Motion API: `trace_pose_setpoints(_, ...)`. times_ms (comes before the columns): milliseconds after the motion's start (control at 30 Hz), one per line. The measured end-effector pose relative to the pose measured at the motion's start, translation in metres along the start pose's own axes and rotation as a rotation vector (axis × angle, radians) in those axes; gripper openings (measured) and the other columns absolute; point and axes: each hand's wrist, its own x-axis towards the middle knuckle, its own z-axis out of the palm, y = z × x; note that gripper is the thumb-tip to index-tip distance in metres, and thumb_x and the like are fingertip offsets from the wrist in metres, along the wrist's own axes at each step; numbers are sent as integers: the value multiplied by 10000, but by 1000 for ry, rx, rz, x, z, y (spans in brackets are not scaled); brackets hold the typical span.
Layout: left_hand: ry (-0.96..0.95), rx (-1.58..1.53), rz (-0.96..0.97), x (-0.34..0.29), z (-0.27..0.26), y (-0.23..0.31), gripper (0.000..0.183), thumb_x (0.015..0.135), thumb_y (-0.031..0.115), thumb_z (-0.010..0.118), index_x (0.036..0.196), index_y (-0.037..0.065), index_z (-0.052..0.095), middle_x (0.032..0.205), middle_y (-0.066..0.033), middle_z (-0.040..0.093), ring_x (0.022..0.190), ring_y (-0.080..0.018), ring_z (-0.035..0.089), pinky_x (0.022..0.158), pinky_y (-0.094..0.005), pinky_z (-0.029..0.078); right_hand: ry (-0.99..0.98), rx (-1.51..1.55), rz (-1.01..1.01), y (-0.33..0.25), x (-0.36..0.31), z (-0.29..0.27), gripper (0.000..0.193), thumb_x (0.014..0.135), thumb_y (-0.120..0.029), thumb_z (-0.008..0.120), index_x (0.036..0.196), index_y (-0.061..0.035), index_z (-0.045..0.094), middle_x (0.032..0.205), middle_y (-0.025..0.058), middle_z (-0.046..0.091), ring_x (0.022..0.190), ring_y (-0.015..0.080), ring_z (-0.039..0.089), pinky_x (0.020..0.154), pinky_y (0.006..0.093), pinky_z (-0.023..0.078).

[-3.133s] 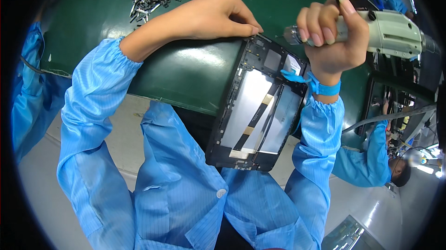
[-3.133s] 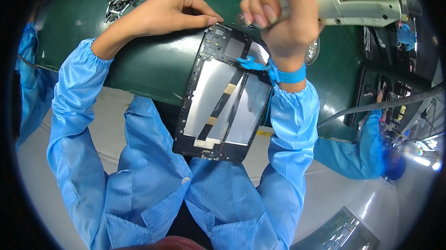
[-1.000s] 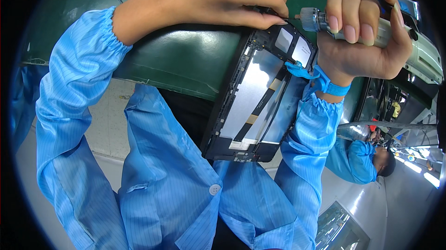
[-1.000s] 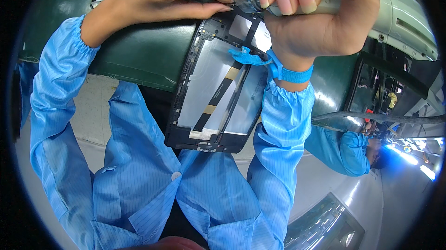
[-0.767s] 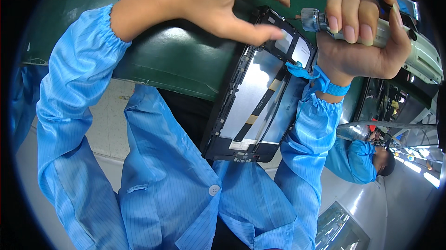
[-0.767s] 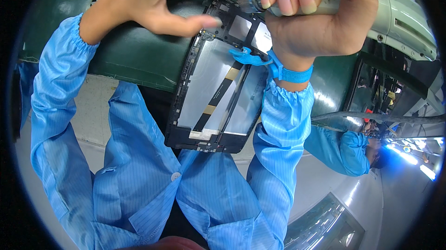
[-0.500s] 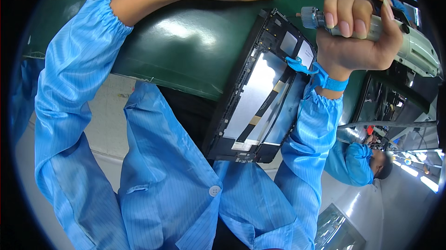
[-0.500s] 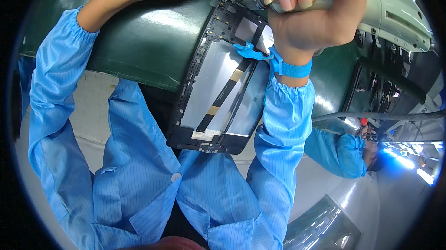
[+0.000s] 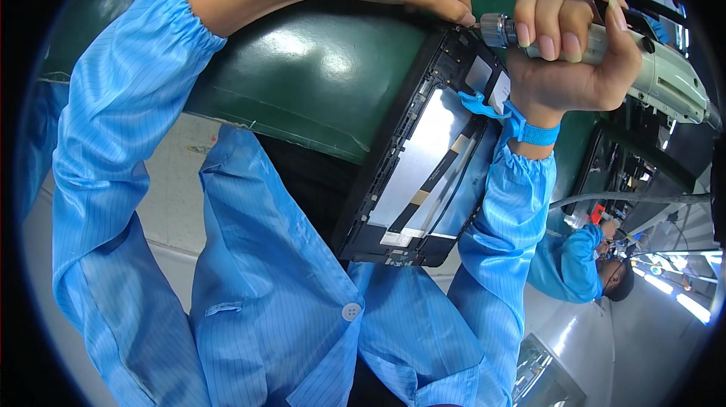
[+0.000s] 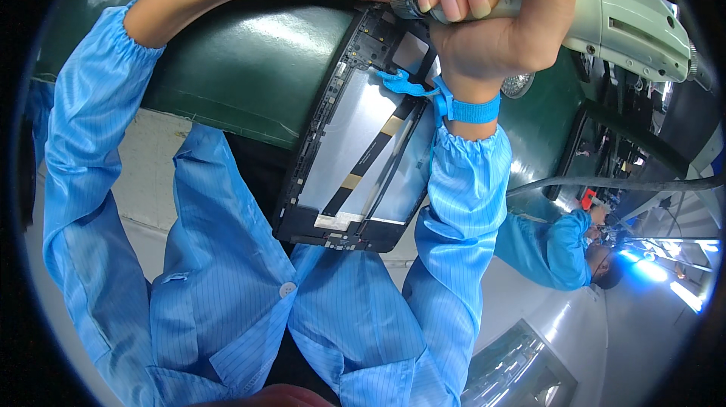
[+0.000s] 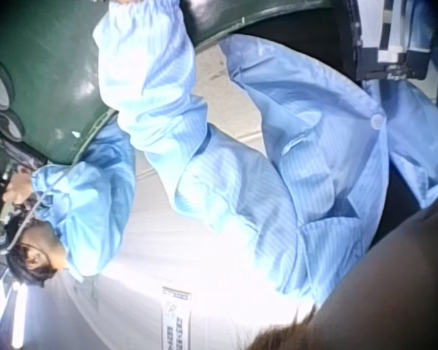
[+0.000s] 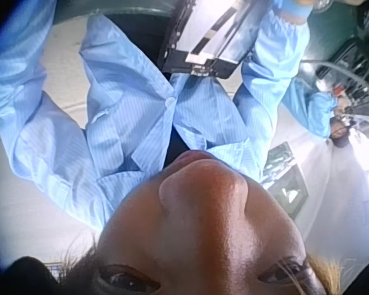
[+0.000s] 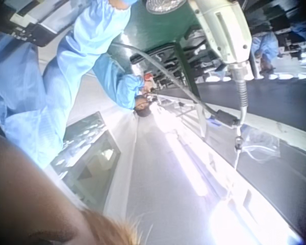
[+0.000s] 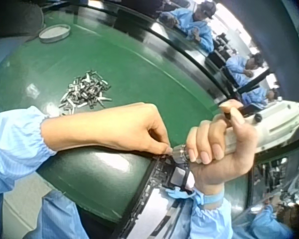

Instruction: Assembling internal components and screen panels into electronic tablet frames using an electric screwdriver on a production line.

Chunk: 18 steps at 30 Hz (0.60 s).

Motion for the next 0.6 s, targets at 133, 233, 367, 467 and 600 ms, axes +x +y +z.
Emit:
trace_pose_setpoints(133, 14, 2, 19, 1, 1, -1, 253, 859, 192, 691, 926, -49, 727, 753, -170, 714, 630, -198, 653, 620, -325, 509, 5, -18, -9, -1, 1, 0, 350, 904, -303, 441, 1004, -21, 622, 510, -49, 330, 406, 79, 323, 429, 276, 343)
trace_pose_setpoints(233, 17, 7, 17, 1, 2, -2, 254, 858, 193, 691, 920, -51, 726, 755, -174, 714, 633, -202, 656, 625, -327, 511, 9, -17, 0, -1, 0, -1, 346, 903, -304, 443, 1002, -26, 624, 508, -48, 333, 404, 78, 323, 428, 274, 341)
trace_pose_setpoints(367, 21, 1, 11, 1, 2, 0, 252, 855, 191, 690, 910, -53, 725, 751, -177, 710, 627, -206, 652, 623, -331, 508, 31, -28, 13, -2, 0, -2, 341, 899, -304, 451, 1000, -26, 620, 506, -47, 336, 403, 78, 329, 426, 274, 342)
trace_pose_setpoints(467, 20, 6, -18, 0, 0, 2, 254, 848, 191, 688, 904, -54, 725, 743, -178, 706, 622, -207, 648, 618, -336, 504, 29, -41, 9, -3, 1, 2, 338, 905, -296, 451, 1006, -18, 614, 505, -47, 323, 401, 79, 322, 429, 277, 343)
trace_pose_setpoints(600, 19, -6, 26, 2, 0, -2, 260, 841, 191, 683, 904, -58, 722, 731, -180, 701, 614, -206, 642, 611, -336, 500, 80, -104, 47, -6, 1, 19, 332, 922, -285, 447, 1014, -10, 609, 505, -47, 298, 403, 81, 315, 436, 279, 347)
